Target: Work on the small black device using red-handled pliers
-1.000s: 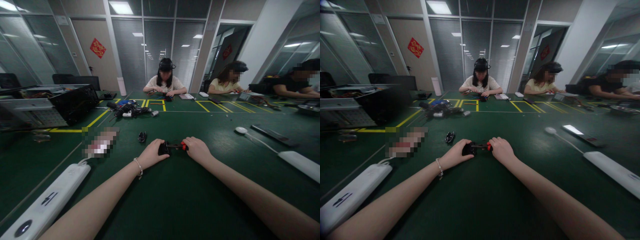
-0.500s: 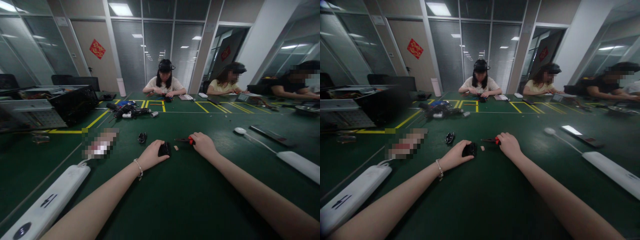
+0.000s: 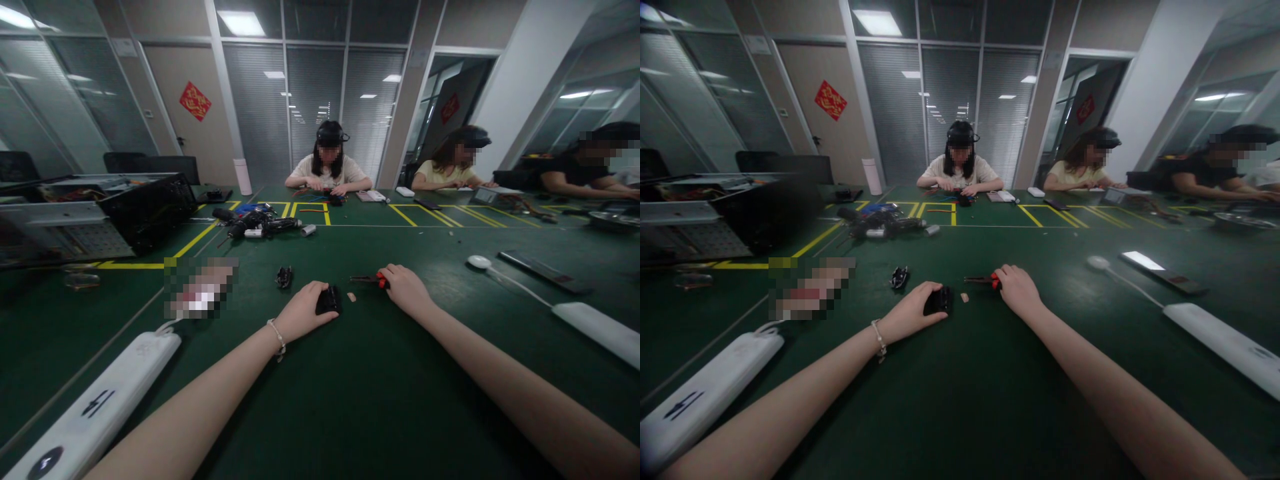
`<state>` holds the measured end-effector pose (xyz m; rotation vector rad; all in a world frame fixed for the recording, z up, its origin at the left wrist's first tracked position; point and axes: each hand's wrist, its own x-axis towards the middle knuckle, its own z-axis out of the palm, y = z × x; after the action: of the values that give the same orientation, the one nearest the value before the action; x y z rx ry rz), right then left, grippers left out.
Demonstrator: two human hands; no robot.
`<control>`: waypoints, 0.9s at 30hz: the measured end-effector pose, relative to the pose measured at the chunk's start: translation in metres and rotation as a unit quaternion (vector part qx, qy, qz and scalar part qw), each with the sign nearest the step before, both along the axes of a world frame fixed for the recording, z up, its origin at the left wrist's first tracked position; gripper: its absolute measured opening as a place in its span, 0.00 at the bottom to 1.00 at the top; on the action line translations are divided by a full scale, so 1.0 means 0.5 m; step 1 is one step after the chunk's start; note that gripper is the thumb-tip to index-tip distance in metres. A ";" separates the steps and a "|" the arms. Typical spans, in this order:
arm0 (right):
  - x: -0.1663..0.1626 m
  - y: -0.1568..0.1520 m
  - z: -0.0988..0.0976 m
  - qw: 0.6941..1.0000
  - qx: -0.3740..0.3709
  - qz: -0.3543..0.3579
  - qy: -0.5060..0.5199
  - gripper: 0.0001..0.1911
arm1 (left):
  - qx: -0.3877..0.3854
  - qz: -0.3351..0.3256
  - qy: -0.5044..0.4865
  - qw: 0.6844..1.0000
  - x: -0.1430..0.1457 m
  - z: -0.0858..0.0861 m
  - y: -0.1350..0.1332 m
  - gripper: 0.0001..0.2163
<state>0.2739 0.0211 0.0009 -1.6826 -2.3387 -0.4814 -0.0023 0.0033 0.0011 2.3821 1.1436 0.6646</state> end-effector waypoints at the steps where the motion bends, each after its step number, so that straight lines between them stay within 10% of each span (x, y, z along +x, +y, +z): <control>1: 0.001 0.002 -0.001 1.000 -0.007 -0.002 0.011 0.16 | -0.002 0.000 -0.001 1.000 0.000 0.001 0.000 0.25; 27: 0.003 0.006 -0.005 0.999 -0.023 0.009 0.048 0.17 | 0.032 0.026 -0.044 0.998 -0.014 0.027 -0.007 0.26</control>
<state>0.2756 0.0239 -0.0014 -1.6636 -2.3113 -0.3383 -0.0092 -0.0002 0.0148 2.3574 1.1657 0.8282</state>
